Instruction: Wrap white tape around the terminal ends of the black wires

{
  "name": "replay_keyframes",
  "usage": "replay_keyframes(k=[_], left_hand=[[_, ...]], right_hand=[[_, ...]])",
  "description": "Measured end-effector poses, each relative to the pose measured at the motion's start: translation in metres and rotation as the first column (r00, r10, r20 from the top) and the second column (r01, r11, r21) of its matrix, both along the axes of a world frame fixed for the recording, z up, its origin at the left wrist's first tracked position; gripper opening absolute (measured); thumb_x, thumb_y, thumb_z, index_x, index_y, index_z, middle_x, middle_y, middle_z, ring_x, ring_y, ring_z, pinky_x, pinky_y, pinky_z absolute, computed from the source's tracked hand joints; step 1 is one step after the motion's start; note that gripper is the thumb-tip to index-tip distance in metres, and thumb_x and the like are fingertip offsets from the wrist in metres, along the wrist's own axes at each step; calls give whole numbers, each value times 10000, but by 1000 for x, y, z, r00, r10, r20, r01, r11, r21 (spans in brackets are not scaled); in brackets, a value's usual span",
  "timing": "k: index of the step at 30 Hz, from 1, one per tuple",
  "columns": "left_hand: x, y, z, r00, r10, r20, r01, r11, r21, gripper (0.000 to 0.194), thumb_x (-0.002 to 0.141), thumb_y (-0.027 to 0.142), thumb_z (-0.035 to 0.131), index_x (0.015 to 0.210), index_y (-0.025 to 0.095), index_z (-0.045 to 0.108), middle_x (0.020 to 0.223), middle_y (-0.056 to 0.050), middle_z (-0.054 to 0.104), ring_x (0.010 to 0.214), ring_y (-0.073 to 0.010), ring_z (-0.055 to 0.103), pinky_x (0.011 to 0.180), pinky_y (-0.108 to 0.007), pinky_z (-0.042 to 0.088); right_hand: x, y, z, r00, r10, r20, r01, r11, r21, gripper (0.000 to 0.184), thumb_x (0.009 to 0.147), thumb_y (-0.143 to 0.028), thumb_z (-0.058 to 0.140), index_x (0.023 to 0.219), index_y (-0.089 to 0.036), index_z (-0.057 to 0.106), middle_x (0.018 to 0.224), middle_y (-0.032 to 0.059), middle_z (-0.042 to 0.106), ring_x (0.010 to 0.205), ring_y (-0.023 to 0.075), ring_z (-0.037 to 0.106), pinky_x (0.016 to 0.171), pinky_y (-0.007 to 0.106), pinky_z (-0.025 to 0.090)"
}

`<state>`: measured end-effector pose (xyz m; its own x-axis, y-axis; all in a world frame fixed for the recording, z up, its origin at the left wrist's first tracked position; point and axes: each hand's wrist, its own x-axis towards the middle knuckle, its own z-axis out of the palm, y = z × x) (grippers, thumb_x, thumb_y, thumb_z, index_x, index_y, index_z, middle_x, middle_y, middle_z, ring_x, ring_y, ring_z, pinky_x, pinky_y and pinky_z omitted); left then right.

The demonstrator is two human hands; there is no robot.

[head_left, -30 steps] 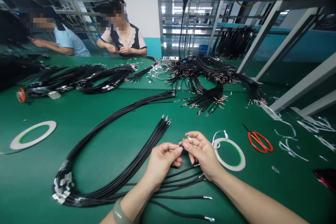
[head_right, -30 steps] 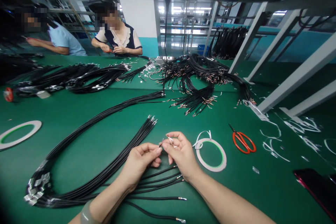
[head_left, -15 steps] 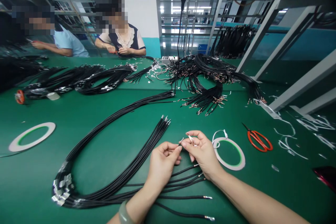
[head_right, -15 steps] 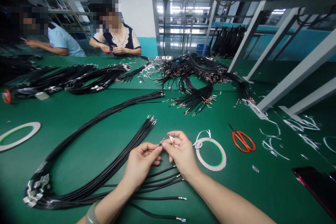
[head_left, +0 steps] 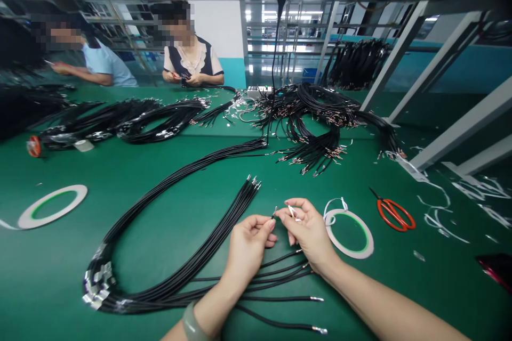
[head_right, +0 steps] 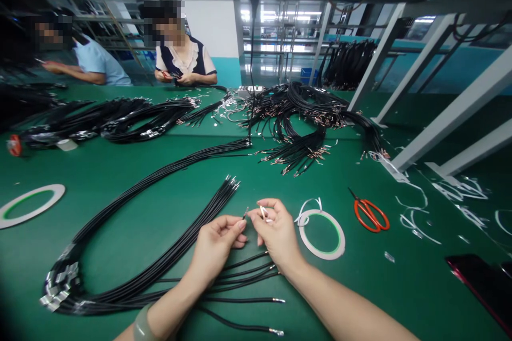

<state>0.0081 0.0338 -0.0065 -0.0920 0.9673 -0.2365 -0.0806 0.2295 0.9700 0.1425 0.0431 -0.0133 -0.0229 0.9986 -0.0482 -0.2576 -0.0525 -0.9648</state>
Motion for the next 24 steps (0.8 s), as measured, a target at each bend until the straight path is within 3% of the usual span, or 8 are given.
replay_keyframes(k=[24], left_hand=[[4,-2,-5,997,17,-73,-13,999,53,211,694,302,725,735,113,643,633,-29,667,518,-128,637,493,-215,531]], right_hand=[[0,3,1,998,-25,55,26,1000,-15,361,748,-278,723,985,-206,462,696,-36,651,364,20,376,326,115,282]])
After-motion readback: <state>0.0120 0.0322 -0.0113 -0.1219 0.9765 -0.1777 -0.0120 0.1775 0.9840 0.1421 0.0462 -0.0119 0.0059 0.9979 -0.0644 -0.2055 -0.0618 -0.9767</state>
